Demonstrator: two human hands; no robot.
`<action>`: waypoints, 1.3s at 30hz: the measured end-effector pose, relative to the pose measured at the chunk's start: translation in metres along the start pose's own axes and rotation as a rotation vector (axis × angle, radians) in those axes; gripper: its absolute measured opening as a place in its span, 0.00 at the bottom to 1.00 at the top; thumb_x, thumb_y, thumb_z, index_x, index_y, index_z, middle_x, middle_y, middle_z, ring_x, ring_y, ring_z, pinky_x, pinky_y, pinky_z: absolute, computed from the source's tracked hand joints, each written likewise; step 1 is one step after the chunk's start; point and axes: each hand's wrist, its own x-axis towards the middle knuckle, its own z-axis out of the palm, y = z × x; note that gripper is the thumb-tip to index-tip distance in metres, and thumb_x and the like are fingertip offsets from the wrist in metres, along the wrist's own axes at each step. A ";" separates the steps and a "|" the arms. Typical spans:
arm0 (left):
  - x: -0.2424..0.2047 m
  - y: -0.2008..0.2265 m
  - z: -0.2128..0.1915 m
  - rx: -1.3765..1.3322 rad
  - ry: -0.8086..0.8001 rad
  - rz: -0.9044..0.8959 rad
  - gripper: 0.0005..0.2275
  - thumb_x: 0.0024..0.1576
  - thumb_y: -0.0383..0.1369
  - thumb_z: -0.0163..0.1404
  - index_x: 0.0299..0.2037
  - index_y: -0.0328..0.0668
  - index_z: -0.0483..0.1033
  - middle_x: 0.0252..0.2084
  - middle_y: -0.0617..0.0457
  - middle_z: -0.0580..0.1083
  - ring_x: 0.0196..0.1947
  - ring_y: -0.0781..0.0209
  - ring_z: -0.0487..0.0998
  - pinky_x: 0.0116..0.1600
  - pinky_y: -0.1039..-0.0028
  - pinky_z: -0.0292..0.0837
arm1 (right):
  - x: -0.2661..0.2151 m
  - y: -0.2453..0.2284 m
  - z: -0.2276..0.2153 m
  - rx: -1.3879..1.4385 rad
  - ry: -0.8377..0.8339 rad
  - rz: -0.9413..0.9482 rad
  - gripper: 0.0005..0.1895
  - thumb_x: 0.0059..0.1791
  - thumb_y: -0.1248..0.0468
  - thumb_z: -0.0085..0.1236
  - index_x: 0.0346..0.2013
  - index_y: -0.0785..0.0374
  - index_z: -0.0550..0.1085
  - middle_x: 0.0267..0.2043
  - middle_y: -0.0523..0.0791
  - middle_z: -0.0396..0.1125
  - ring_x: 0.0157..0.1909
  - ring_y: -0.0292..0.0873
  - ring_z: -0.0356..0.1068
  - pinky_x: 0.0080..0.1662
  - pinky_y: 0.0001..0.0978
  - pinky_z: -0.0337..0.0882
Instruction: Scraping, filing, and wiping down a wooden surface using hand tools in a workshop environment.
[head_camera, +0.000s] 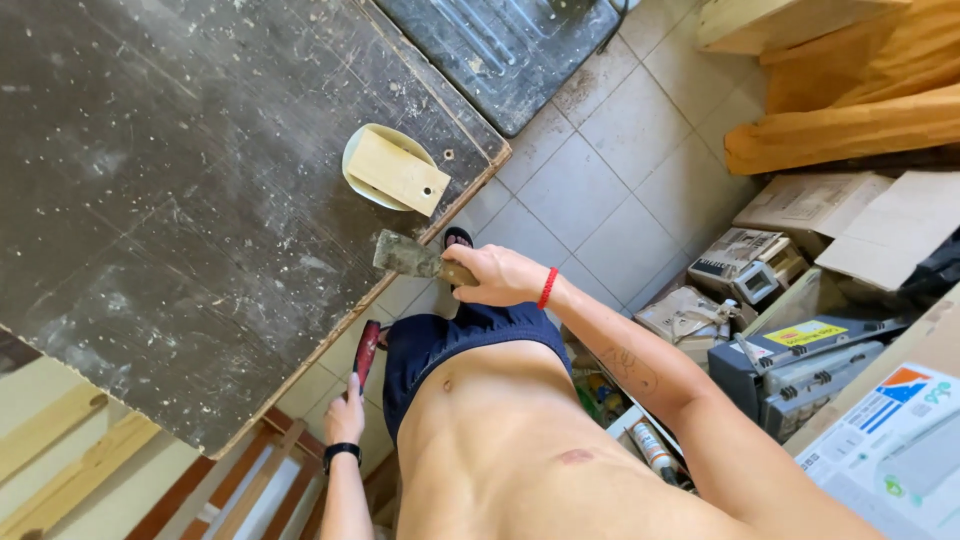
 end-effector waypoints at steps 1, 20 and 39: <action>-0.003 0.003 0.001 -0.002 -0.004 -0.016 0.36 0.58 0.63 0.26 0.35 0.44 0.84 0.45 0.36 0.78 0.50 0.35 0.75 0.55 0.56 0.65 | 0.000 0.007 -0.004 0.005 -0.016 -0.003 0.25 0.44 0.56 0.53 0.52 0.60 0.62 0.33 0.55 0.69 0.30 0.59 0.68 0.34 0.49 0.66; -0.023 -0.015 -0.005 0.036 -0.061 0.040 0.38 0.57 0.68 0.29 0.40 0.42 0.82 0.43 0.41 0.79 0.54 0.40 0.75 0.56 0.53 0.68 | -0.024 0.001 0.009 0.281 -0.211 0.175 0.15 0.50 0.59 0.53 0.44 0.66 0.65 0.28 0.52 0.74 0.27 0.46 0.76 0.37 0.41 0.75; 0.015 -0.151 0.011 -0.273 -0.030 -0.057 0.43 0.58 0.67 0.30 0.48 0.24 0.77 0.52 0.28 0.74 0.59 0.36 0.70 0.63 0.51 0.63 | -0.006 -0.075 0.009 0.017 -0.047 0.352 0.13 0.50 0.60 0.53 0.43 0.65 0.66 0.23 0.50 0.71 0.22 0.45 0.73 0.30 0.37 0.74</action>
